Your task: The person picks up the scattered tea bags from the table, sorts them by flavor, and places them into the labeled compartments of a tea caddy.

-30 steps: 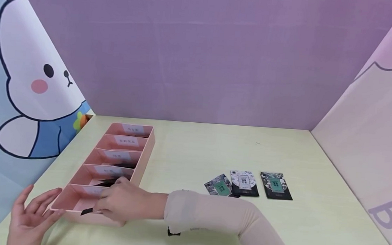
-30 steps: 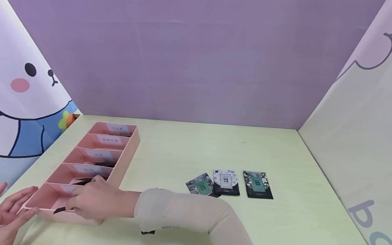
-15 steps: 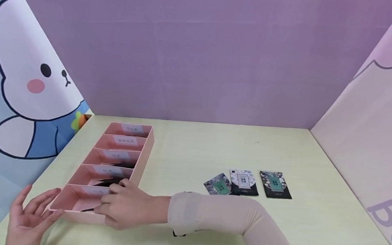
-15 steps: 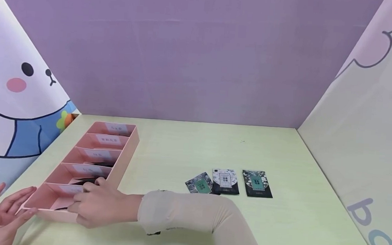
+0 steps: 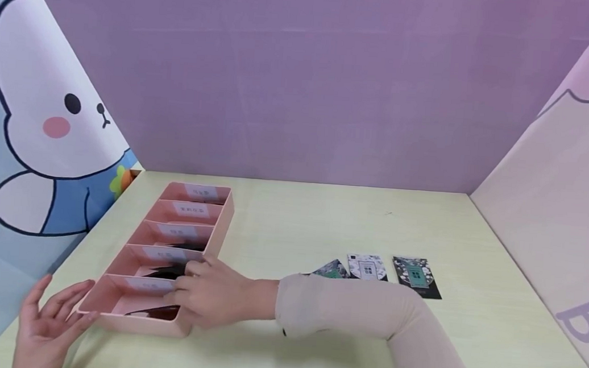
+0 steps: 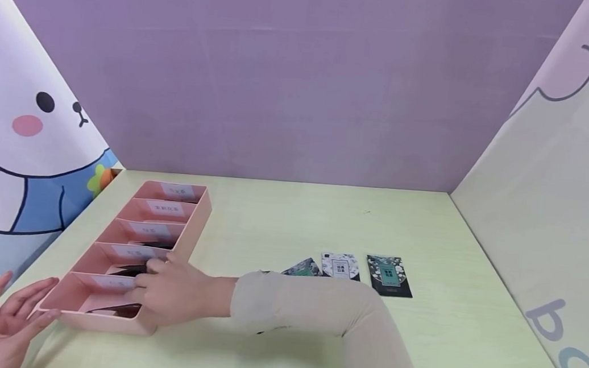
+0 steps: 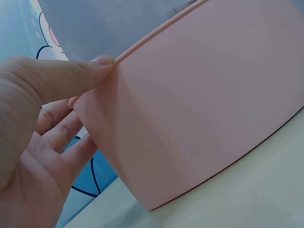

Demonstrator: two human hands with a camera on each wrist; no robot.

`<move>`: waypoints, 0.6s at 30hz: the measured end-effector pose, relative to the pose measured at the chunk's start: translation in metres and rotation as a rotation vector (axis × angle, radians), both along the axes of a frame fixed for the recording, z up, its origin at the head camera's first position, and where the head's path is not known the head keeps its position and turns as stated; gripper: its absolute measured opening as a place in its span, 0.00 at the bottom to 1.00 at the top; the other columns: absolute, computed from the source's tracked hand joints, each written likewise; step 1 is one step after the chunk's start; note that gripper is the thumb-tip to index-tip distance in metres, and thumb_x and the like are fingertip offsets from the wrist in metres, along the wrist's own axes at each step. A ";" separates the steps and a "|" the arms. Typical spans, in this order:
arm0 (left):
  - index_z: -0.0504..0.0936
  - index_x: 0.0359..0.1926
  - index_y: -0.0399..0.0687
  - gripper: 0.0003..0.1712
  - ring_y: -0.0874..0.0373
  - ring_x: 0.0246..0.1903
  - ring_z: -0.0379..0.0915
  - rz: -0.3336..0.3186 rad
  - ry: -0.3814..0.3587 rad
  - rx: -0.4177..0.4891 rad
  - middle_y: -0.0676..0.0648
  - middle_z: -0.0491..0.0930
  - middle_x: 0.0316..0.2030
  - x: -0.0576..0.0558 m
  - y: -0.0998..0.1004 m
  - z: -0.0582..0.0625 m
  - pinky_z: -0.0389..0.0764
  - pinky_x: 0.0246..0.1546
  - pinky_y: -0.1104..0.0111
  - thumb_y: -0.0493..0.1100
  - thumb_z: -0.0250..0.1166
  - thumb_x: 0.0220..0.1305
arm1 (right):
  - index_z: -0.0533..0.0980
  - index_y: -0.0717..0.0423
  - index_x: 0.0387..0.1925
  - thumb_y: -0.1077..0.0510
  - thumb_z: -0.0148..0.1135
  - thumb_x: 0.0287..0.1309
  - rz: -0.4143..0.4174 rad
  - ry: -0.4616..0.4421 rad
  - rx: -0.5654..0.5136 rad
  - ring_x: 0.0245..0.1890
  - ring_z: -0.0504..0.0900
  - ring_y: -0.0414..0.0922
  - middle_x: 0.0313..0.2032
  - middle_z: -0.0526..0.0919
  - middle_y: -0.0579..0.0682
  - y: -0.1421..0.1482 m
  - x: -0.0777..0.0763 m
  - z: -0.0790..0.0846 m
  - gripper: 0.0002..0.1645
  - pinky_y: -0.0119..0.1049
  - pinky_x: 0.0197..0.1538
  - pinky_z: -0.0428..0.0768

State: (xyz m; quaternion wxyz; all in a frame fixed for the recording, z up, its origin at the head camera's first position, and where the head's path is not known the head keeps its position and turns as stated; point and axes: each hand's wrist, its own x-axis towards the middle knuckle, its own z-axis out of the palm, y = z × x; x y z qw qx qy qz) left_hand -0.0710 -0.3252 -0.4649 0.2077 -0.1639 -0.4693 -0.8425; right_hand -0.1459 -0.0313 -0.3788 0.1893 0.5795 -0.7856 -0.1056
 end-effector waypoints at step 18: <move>0.49 0.76 0.46 0.53 0.50 0.58 0.77 -0.023 0.030 0.022 0.36 0.79 0.56 0.000 0.004 0.001 0.82 0.50 0.65 0.06 0.45 0.55 | 0.79 0.40 0.59 0.54 0.60 0.65 -0.063 -0.125 0.096 0.48 0.74 0.42 0.49 0.82 0.39 0.103 -0.058 0.001 0.20 0.40 0.53 0.72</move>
